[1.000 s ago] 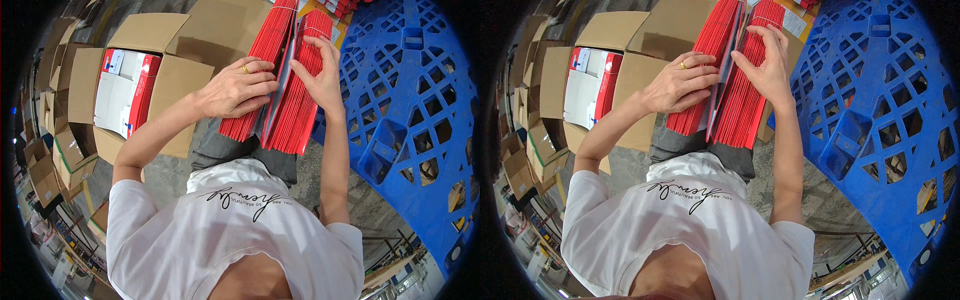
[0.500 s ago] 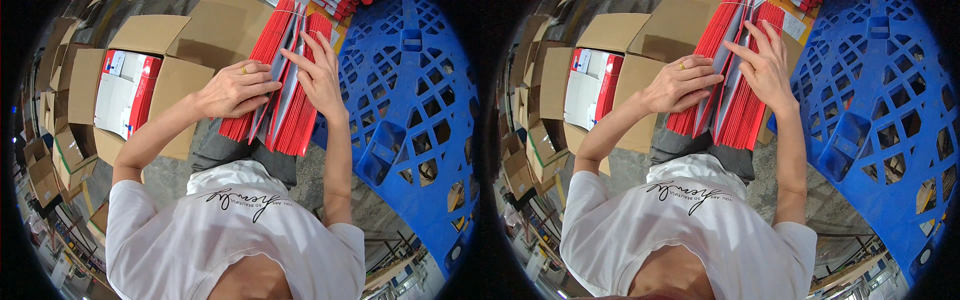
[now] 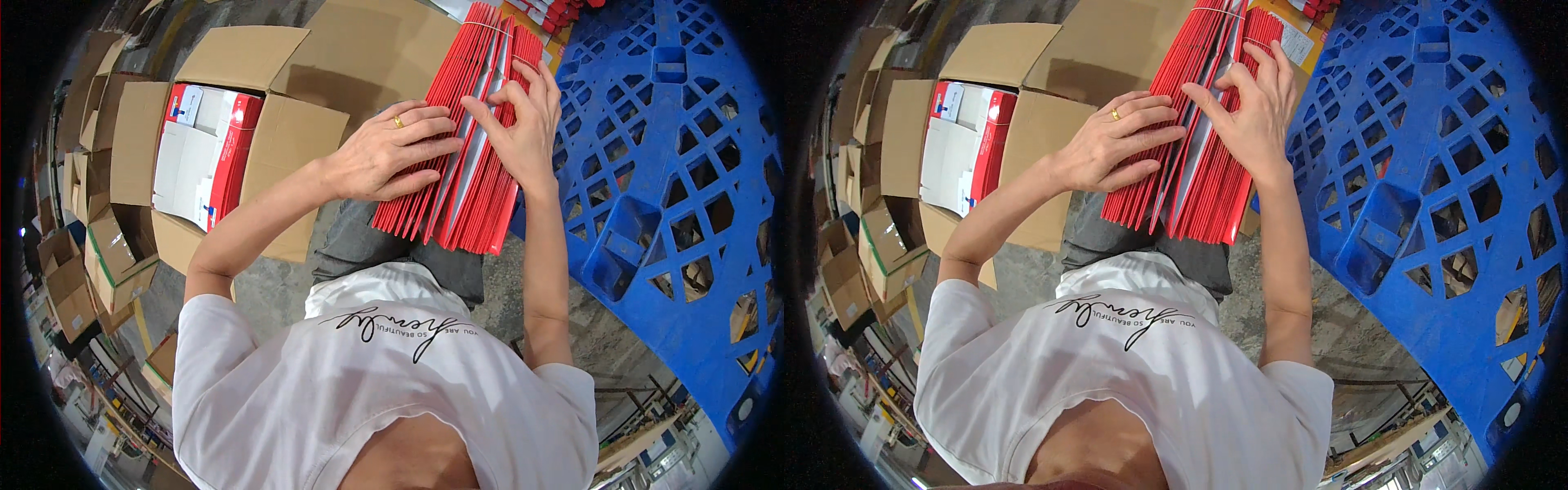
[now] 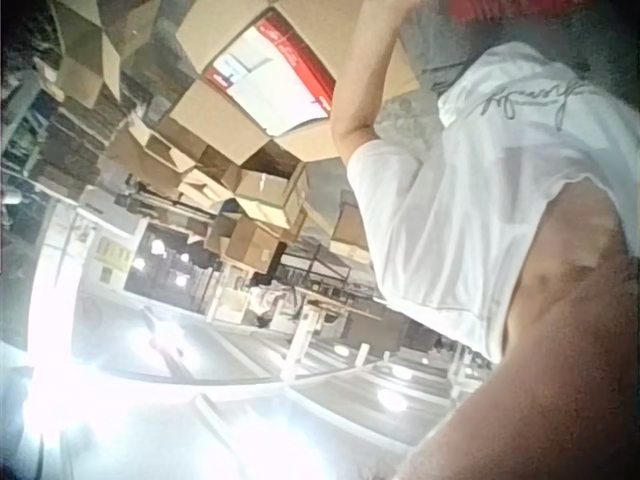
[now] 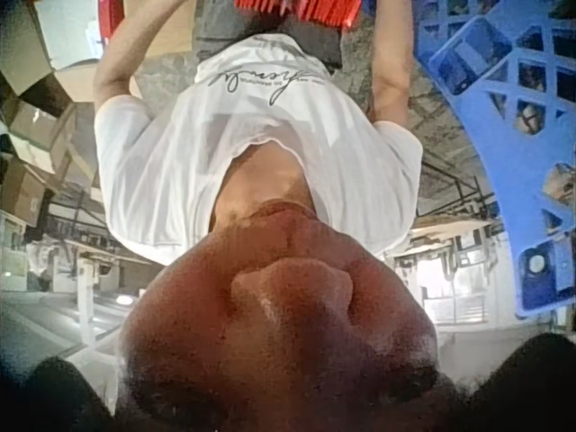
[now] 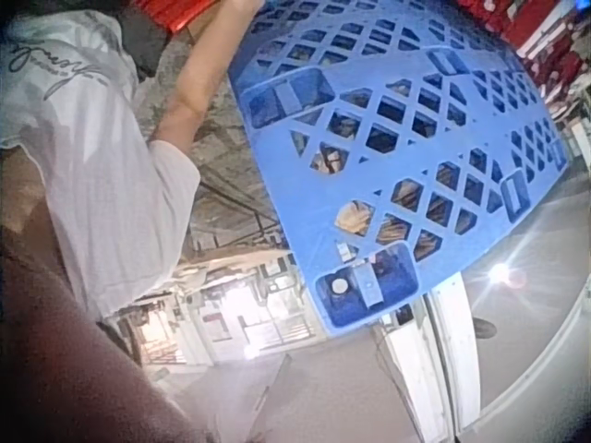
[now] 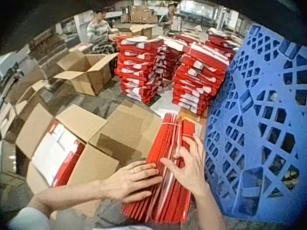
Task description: The person sits on the floor and packs red flat packages into a cardboard box. They arrange the packages in neat stacks, close the box flaps, and seal the box with green tape. The person then moves the sealed box to a stack of other boxes.
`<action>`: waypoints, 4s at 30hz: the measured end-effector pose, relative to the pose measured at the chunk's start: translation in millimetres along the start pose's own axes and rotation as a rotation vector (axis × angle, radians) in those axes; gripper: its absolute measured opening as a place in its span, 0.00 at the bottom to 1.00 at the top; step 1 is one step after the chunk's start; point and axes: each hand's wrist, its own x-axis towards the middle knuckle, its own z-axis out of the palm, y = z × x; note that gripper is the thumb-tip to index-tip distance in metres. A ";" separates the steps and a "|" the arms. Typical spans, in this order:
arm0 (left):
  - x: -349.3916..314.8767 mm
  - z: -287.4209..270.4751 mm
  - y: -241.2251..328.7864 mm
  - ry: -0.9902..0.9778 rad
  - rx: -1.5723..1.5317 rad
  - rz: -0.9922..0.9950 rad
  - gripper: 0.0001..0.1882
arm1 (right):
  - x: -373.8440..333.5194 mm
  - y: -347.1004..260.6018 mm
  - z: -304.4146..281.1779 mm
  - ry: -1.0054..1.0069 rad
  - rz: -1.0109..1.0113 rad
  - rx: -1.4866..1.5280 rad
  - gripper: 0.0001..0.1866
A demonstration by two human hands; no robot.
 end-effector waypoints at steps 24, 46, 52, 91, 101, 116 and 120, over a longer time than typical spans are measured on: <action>2.0 4.0 2.0 -0.005 0.058 0.000 0.31 | 3.8 5.6 -8.5 -0.049 -0.032 -0.002 0.15; -0.2 1.0 -0.3 0.022 0.049 -0.032 0.29 | 6.3 7.5 -14.9 -0.115 -0.081 -0.001 0.18; -0.3 2.2 -2.1 0.025 0.038 -0.007 0.28 | 9.1 5.8 -11.5 -0.049 -0.069 -0.023 0.11; -9.4 5.9 -2.8 0.148 -0.055 -0.047 0.28 | 19.3 -6.1 0.4 0.027 -0.077 -0.061 0.18; -15.4 10.0 -6.8 0.125 -0.090 -0.017 0.28 | 16.2 0.5 -1.7 0.028 -0.050 -0.102 0.22; -9.5 6.7 -13.4 0.066 0.063 0.032 0.30 | 14.6 -3.5 -4.8 -0.078 -0.041 0.007 0.23; -10.0 7.3 -11.3 0.049 0.065 0.027 0.31 | 15.4 -1.4 -4.6 -0.116 -0.105 -0.015 0.20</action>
